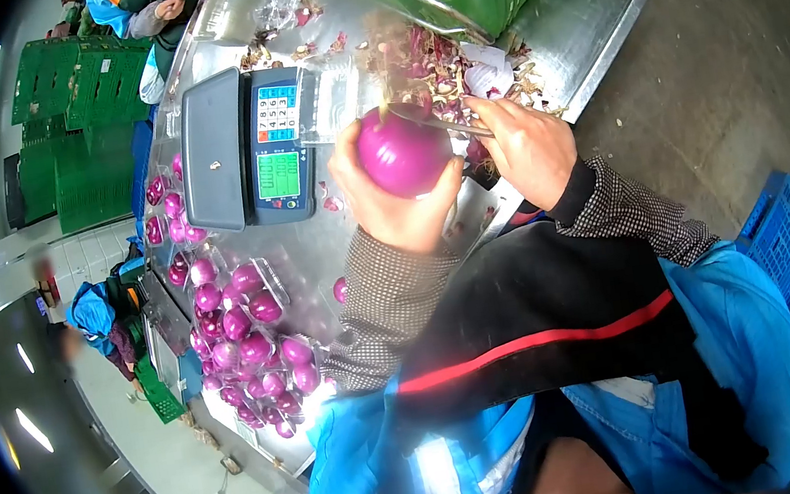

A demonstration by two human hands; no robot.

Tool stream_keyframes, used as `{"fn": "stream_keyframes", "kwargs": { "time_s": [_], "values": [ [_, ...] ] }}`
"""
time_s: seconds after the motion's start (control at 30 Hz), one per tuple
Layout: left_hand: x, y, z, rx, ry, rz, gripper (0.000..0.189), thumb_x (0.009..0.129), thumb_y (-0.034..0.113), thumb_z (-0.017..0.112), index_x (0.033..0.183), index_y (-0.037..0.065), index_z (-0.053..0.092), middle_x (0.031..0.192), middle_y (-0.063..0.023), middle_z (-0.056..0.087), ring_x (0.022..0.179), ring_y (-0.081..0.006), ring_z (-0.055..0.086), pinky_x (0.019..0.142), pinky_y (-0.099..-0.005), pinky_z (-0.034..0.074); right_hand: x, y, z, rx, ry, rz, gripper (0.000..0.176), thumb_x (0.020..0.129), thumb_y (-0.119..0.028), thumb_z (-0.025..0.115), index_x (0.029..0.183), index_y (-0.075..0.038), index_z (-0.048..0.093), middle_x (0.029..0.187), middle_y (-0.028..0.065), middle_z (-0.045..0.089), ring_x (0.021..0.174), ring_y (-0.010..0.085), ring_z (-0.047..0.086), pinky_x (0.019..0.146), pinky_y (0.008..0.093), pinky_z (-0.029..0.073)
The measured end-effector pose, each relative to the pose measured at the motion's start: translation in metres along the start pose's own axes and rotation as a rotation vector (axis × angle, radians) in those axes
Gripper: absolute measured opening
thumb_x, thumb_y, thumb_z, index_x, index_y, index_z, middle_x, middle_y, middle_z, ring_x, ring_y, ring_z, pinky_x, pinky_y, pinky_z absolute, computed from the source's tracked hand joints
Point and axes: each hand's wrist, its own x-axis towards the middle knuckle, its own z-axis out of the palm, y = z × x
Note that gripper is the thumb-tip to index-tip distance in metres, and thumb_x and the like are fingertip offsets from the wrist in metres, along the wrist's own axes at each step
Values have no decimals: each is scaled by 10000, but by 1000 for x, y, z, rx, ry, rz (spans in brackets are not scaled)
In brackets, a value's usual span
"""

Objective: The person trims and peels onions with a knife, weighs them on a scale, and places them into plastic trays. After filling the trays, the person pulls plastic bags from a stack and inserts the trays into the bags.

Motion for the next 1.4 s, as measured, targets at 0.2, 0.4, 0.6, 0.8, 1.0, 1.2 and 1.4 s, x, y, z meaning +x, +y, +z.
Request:
{"fn": "stream_keyframes", "kwargs": {
  "time_s": [0.2, 0.4, 0.6, 0.8, 1.0, 1.2, 1.4],
  "values": [
    [6, -9, -9, 2, 97, 10, 999, 575, 216, 907, 1368, 5, 338, 1239, -188, 437, 1137, -313, 515, 983, -423, 446, -14, 18, 2, 125, 25, 42, 319, 916, -110, 622, 1228, -46, 618, 1018, 146, 699, 885, 297, 690, 774, 367, 542],
    [9, -6, -8, 202, -100, 184, 1017, 614, 172, 904, 1420, 19, 302, 1310, -195, 455, 1195, -291, 532, 1034, -399, 445, 16, -2, -10, 660, -24, 58, 404, 919, -181, 655, 1283, -36, 560, 991, 141, 663, 922, 238, 671, 825, 343, 518],
    [17, -1, -16, 201, -229, 313, 953, 597, 172, 899, 1377, 3, 377, 1251, -204, 491, 1118, -345, 551, 974, -416, 463, 37, 16, -6, 871, -280, 35, 261, 926, -146, 654, 1131, -5, 574, 955, 32, 591, 871, 108, 558, 800, 278, 473],
    [16, -19, -4, 228, -168, 342, 885, 604, 180, 887, 1341, -3, 433, 1206, -209, 509, 1097, -364, 550, 964, -426, 463, 26, 10, -10, 925, -480, -56, 89, 893, -66, 667, 875, -28, 588, 775, -12, 575, 743, 75, 547, 682, 264, 471],
    [21, -20, -15, 165, -282, 302, 902, 589, 164, 878, 1351, 0, 423, 1220, -201, 512, 1116, -342, 548, 984, -421, 458, 38, 20, -8, 829, -334, 105, 289, 889, -128, 692, 1126, -28, 560, 845, 13, 611, 772, 101, 588, 724, 295, 477],
    [21, -19, -16, 144, -330, 260, 905, 580, 156, 874, 1349, 1, 421, 1223, -203, 510, 1121, -346, 545, 1000, -429, 449, 43, 38, 0, 637, -497, -20, 368, 905, -290, 669, 1149, -25, 596, 874, 116, 670, 808, 184, 651, 737, 348, 510],
    [22, -15, -7, 196, -270, 300, 759, 587, 64, 818, 1283, 30, 517, 1160, -199, 541, 1059, -388, 562, 922, -439, 483, 32, 27, 1, 837, -713, -116, 122, 899, -133, 616, 923, -19, 650, 666, 58, 619, 660, 153, 636, 631, 321, 504]
  ]
}}
